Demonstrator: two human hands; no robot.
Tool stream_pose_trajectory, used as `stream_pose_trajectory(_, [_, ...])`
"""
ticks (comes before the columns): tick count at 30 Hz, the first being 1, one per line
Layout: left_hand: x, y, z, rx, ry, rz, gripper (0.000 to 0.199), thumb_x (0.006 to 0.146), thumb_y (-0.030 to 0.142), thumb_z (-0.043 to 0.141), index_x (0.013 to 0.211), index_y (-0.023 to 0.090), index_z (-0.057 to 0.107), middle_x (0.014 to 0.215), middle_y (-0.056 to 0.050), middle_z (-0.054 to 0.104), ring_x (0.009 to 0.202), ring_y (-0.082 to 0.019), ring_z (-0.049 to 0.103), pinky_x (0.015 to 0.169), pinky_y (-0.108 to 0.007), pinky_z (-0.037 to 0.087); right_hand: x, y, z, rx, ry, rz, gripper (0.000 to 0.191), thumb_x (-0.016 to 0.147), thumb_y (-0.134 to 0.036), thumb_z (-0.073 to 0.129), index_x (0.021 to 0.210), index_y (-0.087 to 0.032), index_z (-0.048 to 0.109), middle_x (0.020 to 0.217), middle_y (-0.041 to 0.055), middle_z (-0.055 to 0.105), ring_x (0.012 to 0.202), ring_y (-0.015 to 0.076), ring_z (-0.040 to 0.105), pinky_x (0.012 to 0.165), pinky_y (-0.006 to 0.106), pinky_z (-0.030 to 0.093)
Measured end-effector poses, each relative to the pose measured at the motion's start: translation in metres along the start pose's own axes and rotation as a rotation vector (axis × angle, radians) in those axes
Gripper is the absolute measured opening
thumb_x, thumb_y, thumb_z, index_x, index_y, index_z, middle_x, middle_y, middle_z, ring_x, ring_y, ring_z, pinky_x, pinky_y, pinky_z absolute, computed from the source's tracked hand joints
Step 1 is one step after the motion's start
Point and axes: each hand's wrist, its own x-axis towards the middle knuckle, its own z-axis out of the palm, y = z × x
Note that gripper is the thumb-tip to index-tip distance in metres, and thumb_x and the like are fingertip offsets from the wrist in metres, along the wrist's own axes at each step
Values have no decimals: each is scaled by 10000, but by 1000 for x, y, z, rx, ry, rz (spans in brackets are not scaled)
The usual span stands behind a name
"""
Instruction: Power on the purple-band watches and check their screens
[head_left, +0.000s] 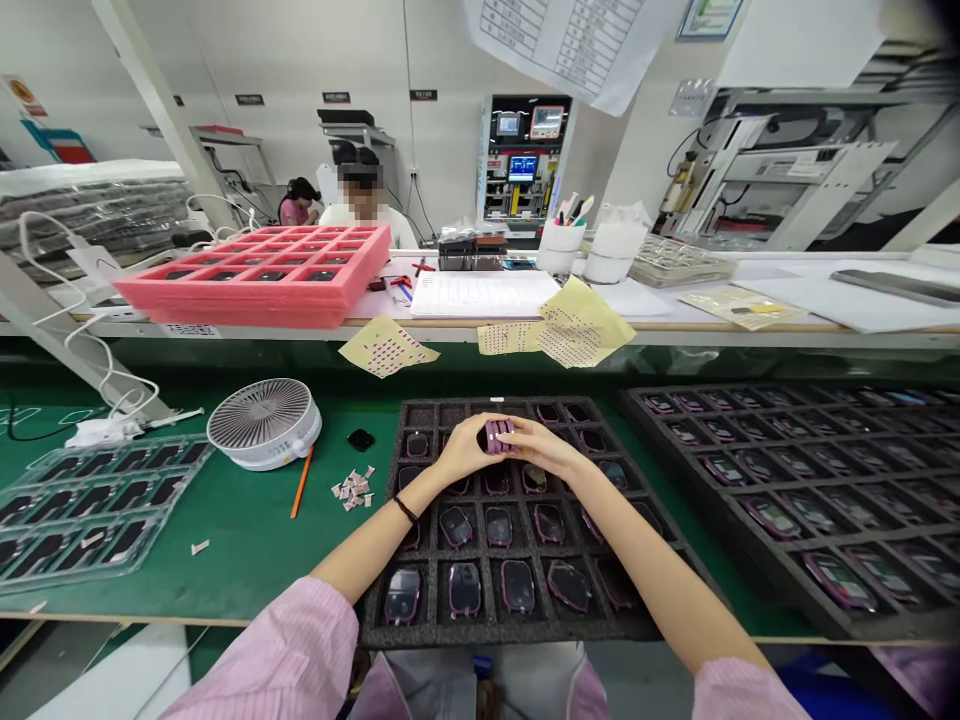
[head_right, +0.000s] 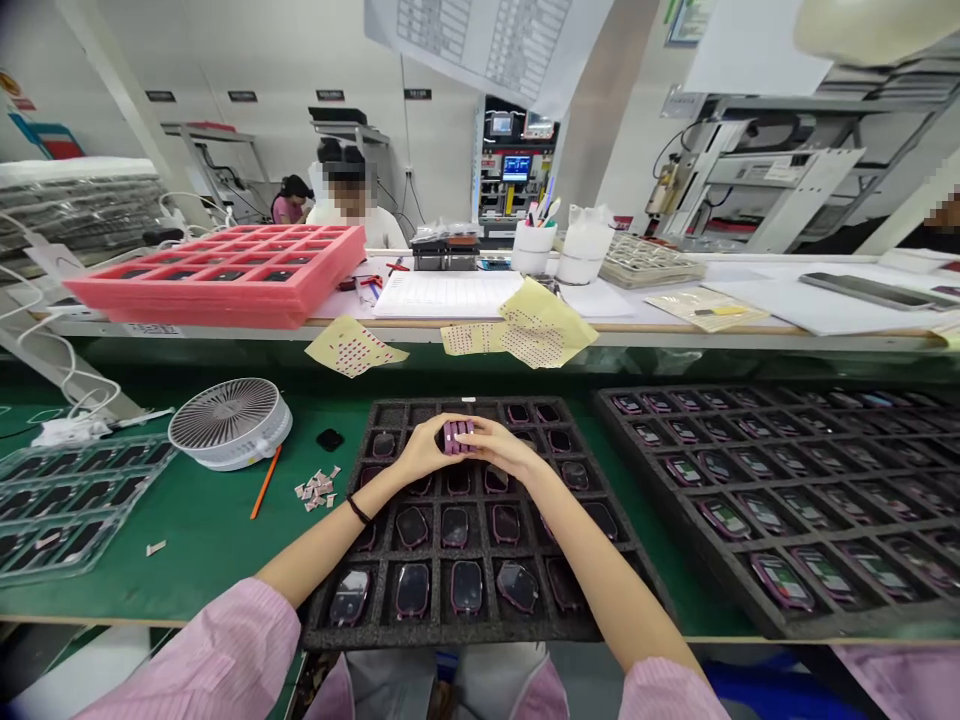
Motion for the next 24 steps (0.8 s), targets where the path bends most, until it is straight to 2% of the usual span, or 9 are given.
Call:
stream_pose_trajectory(5, [0,5,0,24,-75,25,491,654,284,789,1112,211,627,1121,-93,669,1061,-250,565,976,-411,418,2,9,-3,85,-32,72,306,576,-189,842,842,-127,705,811,54,719,678,133,663,646,237,556])
stream_pose_trajectory(9, [-1,3,-2,0,-133,40,504,667,313,788,1132,213,620,1131,-90,666,1074,-242,560,982,-399,415,5,17,-2,103,-17,100,307,532,-200,867,776,-123,697,711,36,707,591,118,642,573,216,543])
stream_pose_trajectory(16, [0,0,-6,-40,-225,-3,497,663,287,787,1128,220,624,1162,-90,664,1084,-245,592,987,-400,416,5,25,4,127,32,111,273,545,-214,864,741,-127,694,686,48,709,583,132,646,547,225,540])
stream_pose_trajectory(19, [1,0,-8,-90,-240,-24,573,621,329,821,1141,210,613,1170,-98,657,1084,-249,598,990,-395,417,8,27,3,138,68,99,284,529,-175,866,755,-125,701,711,60,719,595,151,657,534,240,542])
stream_pose_trajectory(21, [2,-3,-10,-167,-191,-72,596,582,349,842,1111,194,614,1136,-97,661,1060,-242,607,973,-379,432,11,26,-1,157,109,72,279,546,-172,860,773,-125,704,721,62,723,607,157,667,560,255,557])
stream_pose_trajectory(24, [4,-13,-13,-339,46,-287,545,543,355,856,987,163,604,889,-35,651,831,-173,632,788,-305,507,13,23,-8,198,181,21,232,605,-194,836,783,-134,700,754,65,729,677,168,693,675,296,586])
